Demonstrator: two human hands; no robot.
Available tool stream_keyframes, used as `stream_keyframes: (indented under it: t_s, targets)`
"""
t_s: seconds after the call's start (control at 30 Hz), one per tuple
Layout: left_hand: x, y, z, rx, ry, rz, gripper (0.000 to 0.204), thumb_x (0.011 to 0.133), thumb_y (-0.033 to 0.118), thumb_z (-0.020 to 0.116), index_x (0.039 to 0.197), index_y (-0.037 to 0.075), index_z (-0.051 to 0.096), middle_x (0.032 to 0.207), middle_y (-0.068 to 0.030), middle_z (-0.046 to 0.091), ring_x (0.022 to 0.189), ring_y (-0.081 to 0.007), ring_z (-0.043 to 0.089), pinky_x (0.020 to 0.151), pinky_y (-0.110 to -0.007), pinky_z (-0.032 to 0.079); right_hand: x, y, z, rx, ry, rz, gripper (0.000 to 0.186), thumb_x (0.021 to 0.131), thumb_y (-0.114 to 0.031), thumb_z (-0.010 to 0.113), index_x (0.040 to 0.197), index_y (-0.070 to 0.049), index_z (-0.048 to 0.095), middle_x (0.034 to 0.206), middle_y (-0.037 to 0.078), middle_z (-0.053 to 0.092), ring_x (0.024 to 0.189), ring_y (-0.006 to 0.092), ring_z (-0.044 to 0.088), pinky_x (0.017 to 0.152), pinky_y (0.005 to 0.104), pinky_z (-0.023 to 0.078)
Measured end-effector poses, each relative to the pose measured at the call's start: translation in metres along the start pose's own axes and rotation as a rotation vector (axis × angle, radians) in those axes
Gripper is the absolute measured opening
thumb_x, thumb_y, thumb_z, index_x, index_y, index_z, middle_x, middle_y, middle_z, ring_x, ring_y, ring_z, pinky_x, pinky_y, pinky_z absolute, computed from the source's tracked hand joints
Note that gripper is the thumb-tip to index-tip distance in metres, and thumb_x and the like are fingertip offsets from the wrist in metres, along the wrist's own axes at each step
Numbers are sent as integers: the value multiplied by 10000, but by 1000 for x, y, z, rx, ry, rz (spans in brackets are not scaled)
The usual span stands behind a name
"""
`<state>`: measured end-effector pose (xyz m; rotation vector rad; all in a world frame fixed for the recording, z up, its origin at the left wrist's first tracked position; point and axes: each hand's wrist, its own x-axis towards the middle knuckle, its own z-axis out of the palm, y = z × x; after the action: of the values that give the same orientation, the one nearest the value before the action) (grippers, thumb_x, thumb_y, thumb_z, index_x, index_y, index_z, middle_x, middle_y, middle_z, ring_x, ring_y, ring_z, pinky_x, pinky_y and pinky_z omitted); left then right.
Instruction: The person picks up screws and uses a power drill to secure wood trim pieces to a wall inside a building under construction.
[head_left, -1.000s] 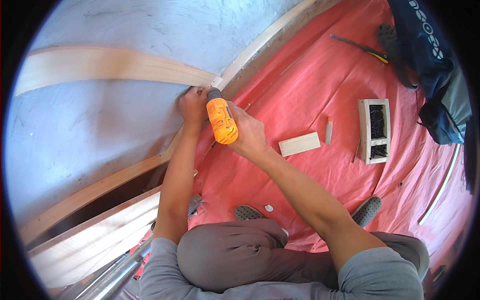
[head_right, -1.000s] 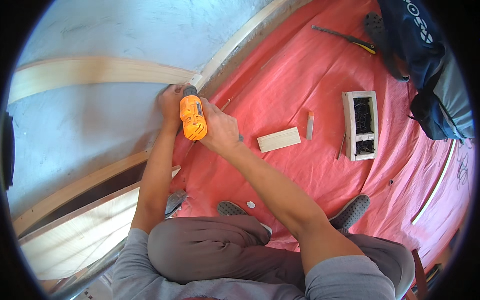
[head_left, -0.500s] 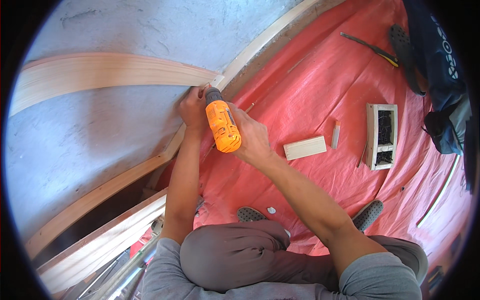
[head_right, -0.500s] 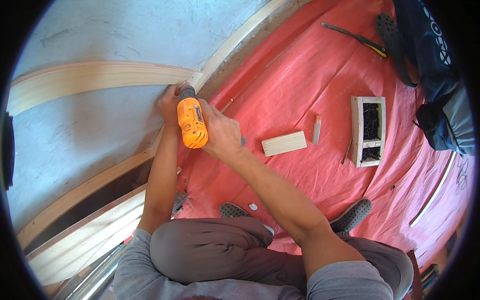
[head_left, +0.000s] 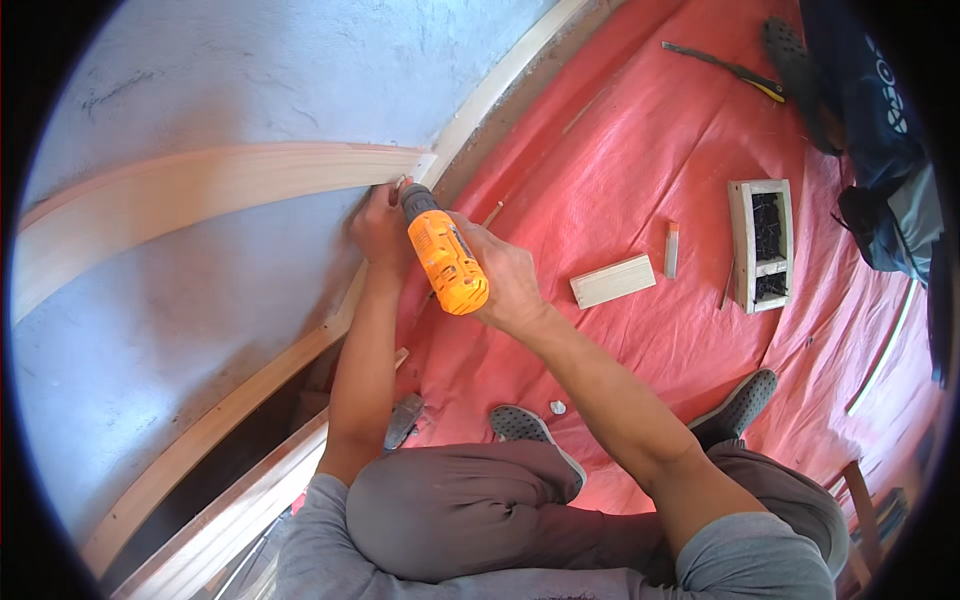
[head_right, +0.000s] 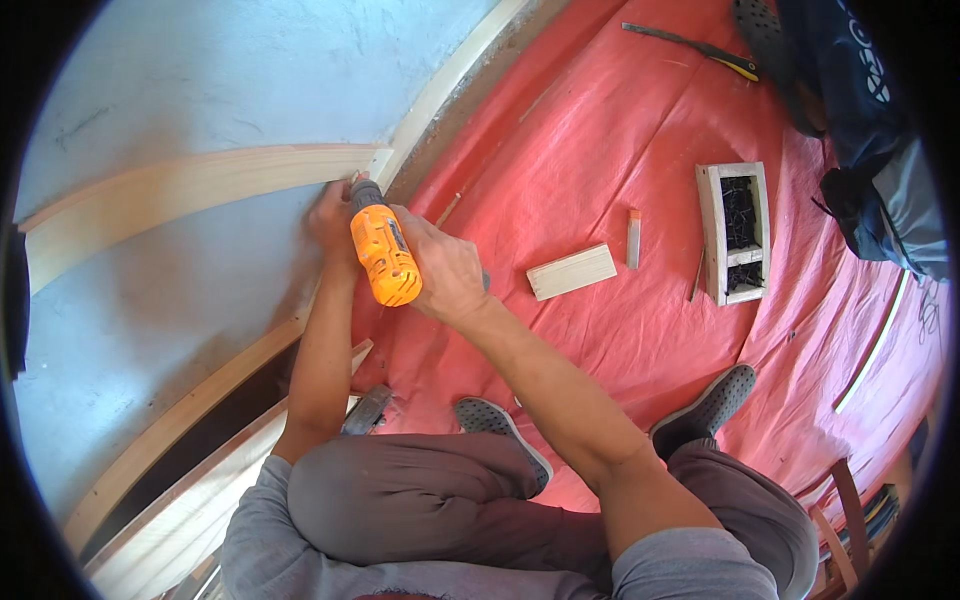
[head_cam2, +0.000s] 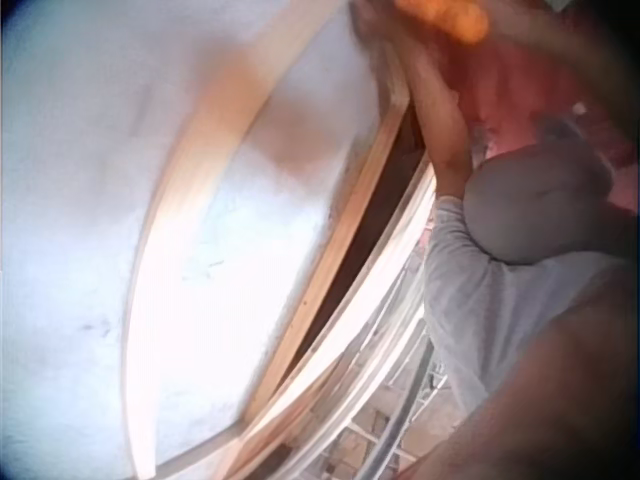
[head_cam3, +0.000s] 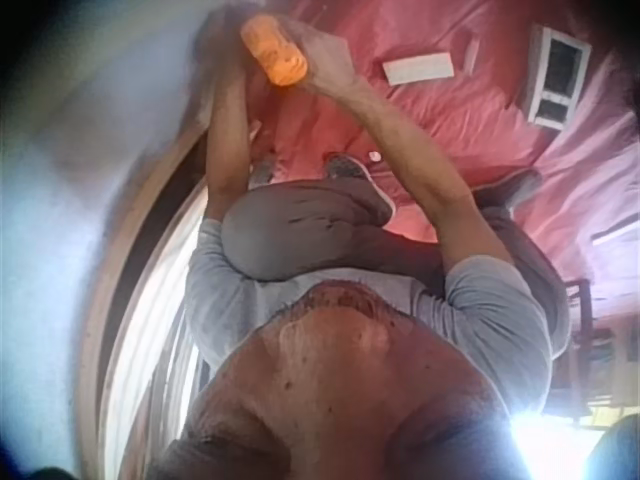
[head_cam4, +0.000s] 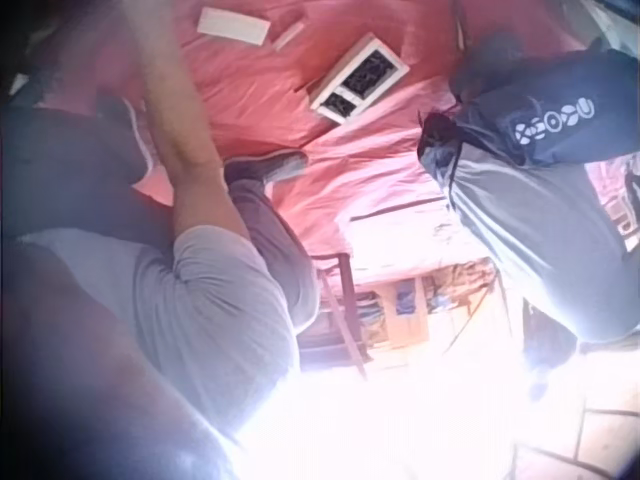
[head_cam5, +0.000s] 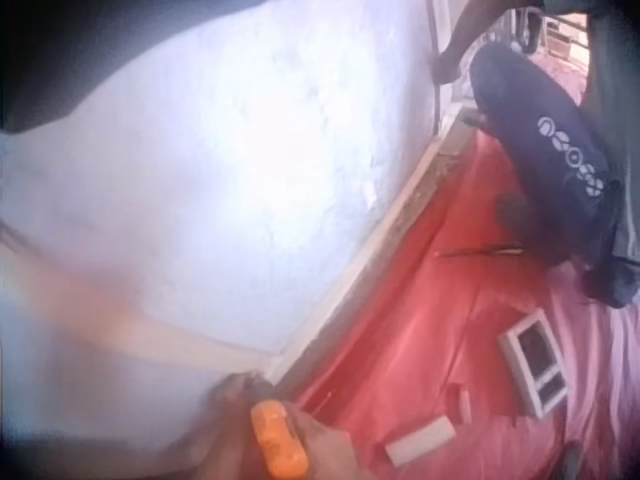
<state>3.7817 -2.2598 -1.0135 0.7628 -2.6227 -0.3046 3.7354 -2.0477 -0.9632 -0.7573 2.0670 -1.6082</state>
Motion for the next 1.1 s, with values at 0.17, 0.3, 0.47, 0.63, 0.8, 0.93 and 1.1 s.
stream_keyframes:
  t_s: [0.17,0.3,0.47,0.63,0.8,0.93,1.1]
  targets:
    - [0,-3,2,34,-28,0,339,991,390,771,830,100,702,690,-98,698,596,-316,681,552,-431,526,-1,-9,9,8,12,73,596,929,-283,758,1458,-107,547,1235,173,748,1059,401,737,833,512,606]
    - [-2,-2,2,-6,-32,3,177,993,277,754,1031,106,780,787,-102,760,690,-334,757,598,-441,584,-3,-9,18,29,36,108,656,901,-237,793,1501,-96,570,1254,200,744,1104,418,729,871,479,617]
    - [-1,-11,5,-18,-16,26,173,984,240,764,1085,101,785,801,-116,765,701,-332,764,608,-433,593,-2,-15,21,35,0,182,668,901,-245,793,1512,-105,562,1278,205,734,1105,421,731,890,489,613]
    - [-2,-10,6,-124,39,74,167,974,226,776,1063,85,786,802,-131,768,697,-333,766,606,-431,602,-2,-22,29,70,47,184,696,916,-332,775,1516,-95,515,1197,233,747,1047,436,735,859,542,594]
    - [-3,-30,15,-141,83,47,151,968,211,780,1035,76,782,781,-143,764,682,-343,766,596,-431,605,6,-48,32,83,26,246,740,912,-336,787,1524,-46,489,1207,226,738,1054,425,738,865,544,593]
    - [-12,-29,16,-194,-85,-67,170,979,231,772,1048,75,773,814,-154,774,732,-348,778,635,-428,616,13,-63,35,46,-8,390,637,924,-301,766,1468,-82,515,1199,213,746,1061,428,734,852,547,592]
    - [-24,-36,-1,-386,-220,-153,172,980,232,770,1051,75,772,818,-154,774,735,-347,778,637,-428,615,20,-81,31,85,-39,424,716,909,-313,784,1500,-44,485,1263,236,718,1092,442,725,890,555,586]
